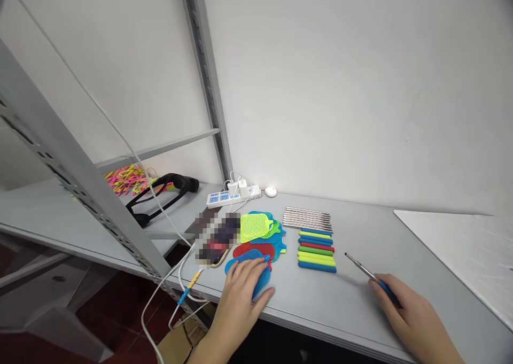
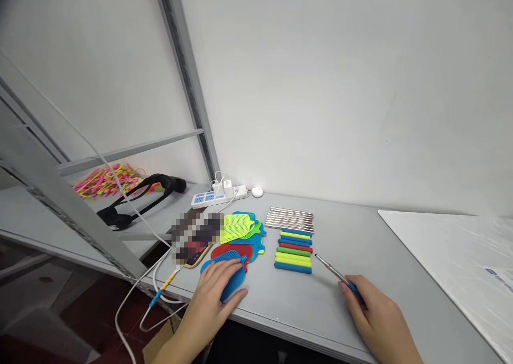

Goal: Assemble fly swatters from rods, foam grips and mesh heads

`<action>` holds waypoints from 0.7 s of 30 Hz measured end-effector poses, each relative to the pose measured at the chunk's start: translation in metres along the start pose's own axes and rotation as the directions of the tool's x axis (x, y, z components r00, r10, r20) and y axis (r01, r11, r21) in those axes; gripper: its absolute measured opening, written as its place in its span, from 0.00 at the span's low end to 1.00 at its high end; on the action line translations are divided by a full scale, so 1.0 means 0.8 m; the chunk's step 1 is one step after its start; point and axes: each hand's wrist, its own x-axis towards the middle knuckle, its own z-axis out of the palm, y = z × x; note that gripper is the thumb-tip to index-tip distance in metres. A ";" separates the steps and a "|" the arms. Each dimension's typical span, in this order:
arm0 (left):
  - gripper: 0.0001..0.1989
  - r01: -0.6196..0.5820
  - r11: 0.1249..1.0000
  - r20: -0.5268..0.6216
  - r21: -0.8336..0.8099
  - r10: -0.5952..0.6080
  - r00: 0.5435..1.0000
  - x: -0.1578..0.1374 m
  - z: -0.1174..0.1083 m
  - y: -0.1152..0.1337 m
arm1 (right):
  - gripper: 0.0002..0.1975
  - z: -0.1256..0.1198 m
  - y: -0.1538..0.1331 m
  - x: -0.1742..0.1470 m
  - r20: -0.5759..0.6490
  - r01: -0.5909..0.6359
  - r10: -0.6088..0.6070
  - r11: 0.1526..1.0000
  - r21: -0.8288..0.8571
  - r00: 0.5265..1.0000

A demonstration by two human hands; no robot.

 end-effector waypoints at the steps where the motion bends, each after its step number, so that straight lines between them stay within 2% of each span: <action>1: 0.18 -0.011 1.000 -0.001 -0.007 0.011 1.000 -0.001 0.002 -0.001 | 0.12 0.000 0.000 0.000 0.011 0.006 -0.006 1.000 -0.004 1.000; 7: 0.10 -0.212 0.977 -0.055 -0.002 0.212 0.976 -0.002 0.005 -0.002 | 0.11 0.003 0.004 -0.001 0.032 0.049 -0.047 0.998 -0.037 0.998; 11: 0.13 -0.351 0.935 -0.245 0.049 0.352 0.903 0.003 0.004 0.009 | 0.09 0.001 0.000 -0.004 0.028 0.083 -0.082 0.995 -0.047 0.996; 14: 0.14 -0.388 0.921 -0.386 0.028 0.368 0.846 0.011 0.005 0.030 | 0.07 -0.001 -0.008 -0.006 0.040 0.191 -0.191 0.981 0.013 0.981; 16: 0.14 -0.439 0.898 -0.420 -0.003 0.398 0.816 0.020 0.008 0.053 | 0.06 -0.003 -0.018 -0.010 0.015 0.246 -0.248 0.966 0.079 0.969; 17: 0.14 -0.480 0.877 -0.422 -0.018 0.429 0.799 0.026 0.012 0.068 | 0.06 -0.004 -0.023 -0.012 -0.020 0.237 -0.237 0.964 0.120 0.971; 19: 0.12 -0.571 0.819 -0.411 -0.050 0.504 0.759 0.039 0.019 0.099 | 0.09 -0.007 -0.034 -0.020 -0.104 0.157 -0.136 0.956 0.246 0.985; 21: 0.07 -0.637 0.763 -0.478 -0.109 0.522 0.706 0.051 0.025 0.131 | 0.12 -0.012 -0.044 -0.030 -0.136 0.062 -0.007 0.913 0.403 0.991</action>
